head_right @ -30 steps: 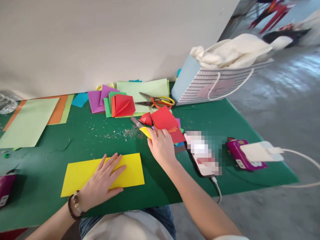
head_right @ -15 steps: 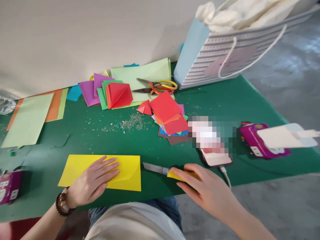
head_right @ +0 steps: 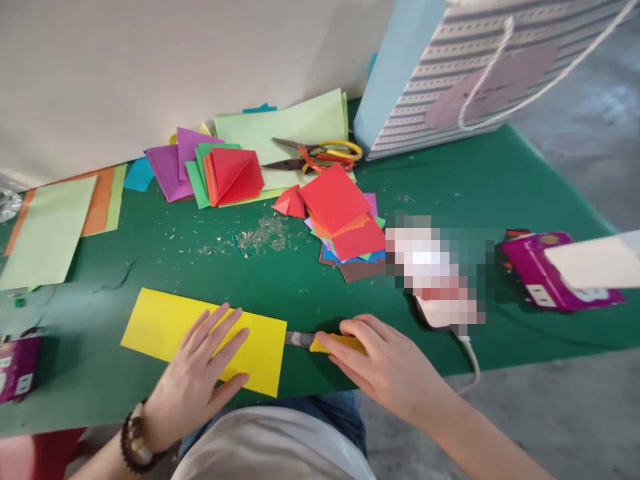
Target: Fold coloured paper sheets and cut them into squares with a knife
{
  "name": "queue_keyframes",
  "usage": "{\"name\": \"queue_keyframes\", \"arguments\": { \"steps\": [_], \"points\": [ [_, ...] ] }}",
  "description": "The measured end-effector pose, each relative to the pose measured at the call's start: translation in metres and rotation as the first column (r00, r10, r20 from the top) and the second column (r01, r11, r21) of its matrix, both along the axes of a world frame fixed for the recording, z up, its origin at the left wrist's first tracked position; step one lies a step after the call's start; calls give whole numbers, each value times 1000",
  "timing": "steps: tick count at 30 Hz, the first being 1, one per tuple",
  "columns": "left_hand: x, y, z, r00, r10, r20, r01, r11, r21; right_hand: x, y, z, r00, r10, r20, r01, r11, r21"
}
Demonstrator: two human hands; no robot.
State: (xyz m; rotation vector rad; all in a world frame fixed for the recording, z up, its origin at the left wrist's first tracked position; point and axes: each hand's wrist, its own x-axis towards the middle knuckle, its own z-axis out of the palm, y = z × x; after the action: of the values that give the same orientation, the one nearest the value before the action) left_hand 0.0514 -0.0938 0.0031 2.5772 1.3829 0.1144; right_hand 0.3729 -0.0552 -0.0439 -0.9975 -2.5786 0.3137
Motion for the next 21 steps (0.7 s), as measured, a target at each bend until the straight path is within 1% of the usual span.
{"name": "queue_keyframes", "arguments": {
  "steps": [3, 6, 10, 14, 17, 21],
  "points": [
    [25, -7, -14, 999, 19, -29, -19, 1000, -25, 2, 1, 1, 1000, 7, 5, -6, 1000, -15],
    [32, -7, -23, 999, -5, -43, 3, 999, -48, 5, 5, 4, 1000, 10, 17, -10, 1000, 8],
    [30, -6, -25, 1000, -16, -8, 16, 997, -76, 6, 12, 5, 999, -9, 39, 9, 1000, 13],
    [40, -9, -25, 998, 62, 24, -60, 996, -69, 1, 15, 4, 998, -7, 60, 7, 1000, -12],
    [50, -12, -29, 991, 130, 23, -129, 991, -29, -2, 16, 3, 999, 15, 37, -15, 1000, 8],
    [54, -13, -34, 986, 162, 30, -161, 987, -8, -1, 17, 3, 998, 45, 39, -46, 999, 22]
  ]
}}
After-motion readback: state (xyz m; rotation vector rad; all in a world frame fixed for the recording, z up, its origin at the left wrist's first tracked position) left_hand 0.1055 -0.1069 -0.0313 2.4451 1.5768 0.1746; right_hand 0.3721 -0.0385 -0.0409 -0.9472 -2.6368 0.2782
